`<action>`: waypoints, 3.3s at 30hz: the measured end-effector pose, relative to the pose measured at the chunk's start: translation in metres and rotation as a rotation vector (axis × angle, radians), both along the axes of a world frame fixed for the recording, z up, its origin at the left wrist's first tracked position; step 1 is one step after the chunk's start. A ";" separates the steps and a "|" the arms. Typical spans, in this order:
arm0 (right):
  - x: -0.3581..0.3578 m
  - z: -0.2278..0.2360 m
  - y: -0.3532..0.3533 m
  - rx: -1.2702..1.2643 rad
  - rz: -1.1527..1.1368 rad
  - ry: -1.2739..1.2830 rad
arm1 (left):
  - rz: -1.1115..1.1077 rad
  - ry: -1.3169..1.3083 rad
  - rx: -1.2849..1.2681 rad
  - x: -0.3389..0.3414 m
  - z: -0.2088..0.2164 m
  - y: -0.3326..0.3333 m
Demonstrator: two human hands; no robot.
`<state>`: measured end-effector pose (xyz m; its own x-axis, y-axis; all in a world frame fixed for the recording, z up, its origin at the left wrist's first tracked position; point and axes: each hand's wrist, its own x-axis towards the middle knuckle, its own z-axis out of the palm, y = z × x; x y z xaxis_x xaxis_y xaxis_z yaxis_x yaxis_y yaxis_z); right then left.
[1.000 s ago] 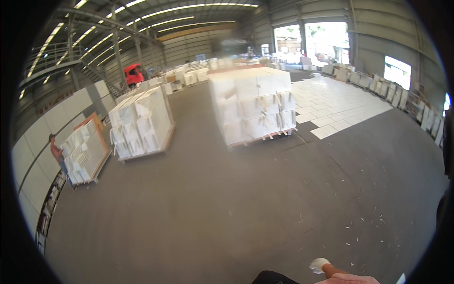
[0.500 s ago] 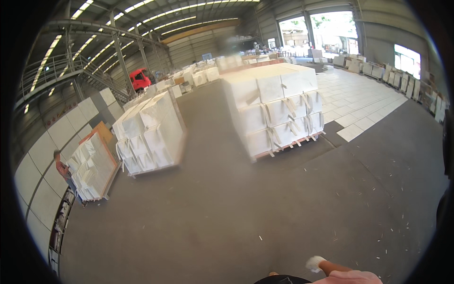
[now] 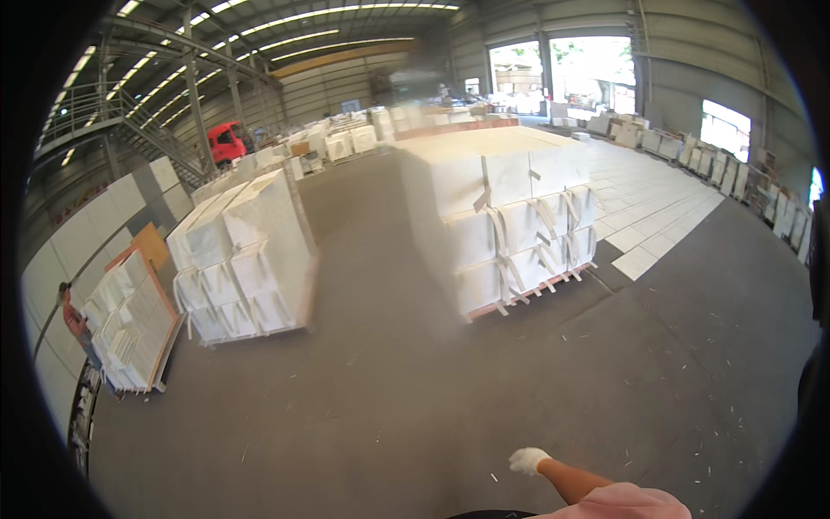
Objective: The person picks up white square tiles from a stack, carries them to a tiled floor area, and places them one by one into empty spots in the grid. The person repeats this cycle multiple times, handling tiles individually and aligning them with existing tiles.
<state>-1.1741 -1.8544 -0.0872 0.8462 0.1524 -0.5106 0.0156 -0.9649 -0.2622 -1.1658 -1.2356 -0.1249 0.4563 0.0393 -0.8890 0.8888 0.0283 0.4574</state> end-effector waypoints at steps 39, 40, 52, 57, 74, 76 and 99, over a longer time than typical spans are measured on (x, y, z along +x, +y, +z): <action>0.404 0.060 -0.342 0.266 -1.534 -0.513 | -0.265 -0.454 0.020 0.844 0.088 -0.528; 0.413 0.067 -0.349 0.282 -1.579 -0.555 | -0.276 -0.527 -0.008 0.877 0.110 -0.569; 0.637 0.239 -0.596 0.037 -0.993 -1.159 | -0.513 -1.236 -0.129 1.012 0.321 -1.004; 0.743 0.313 -0.688 0.040 -0.683 -1.305 | -0.443 -1.204 -0.022 1.019 0.359 -1.079; 0.868 0.354 -0.758 -0.199 -0.331 -1.425 | -0.165 -1.031 -0.168 0.995 0.375 -1.108; 0.865 0.352 -0.762 -0.188 -0.316 -1.446 | -0.187 -1.059 -0.204 0.989 0.372 -1.107; 0.785 0.318 -0.784 0.932 -0.907 -0.764 | -0.628 -1.292 0.434 0.931 0.210 -1.048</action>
<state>-0.3887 -2.6387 0.2310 0.8384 -0.5411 0.0653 -0.0654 -0.2190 -0.9735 -0.2345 -2.2840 0.0855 0.9384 -0.3076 0.1575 -0.3072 -0.5340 0.7877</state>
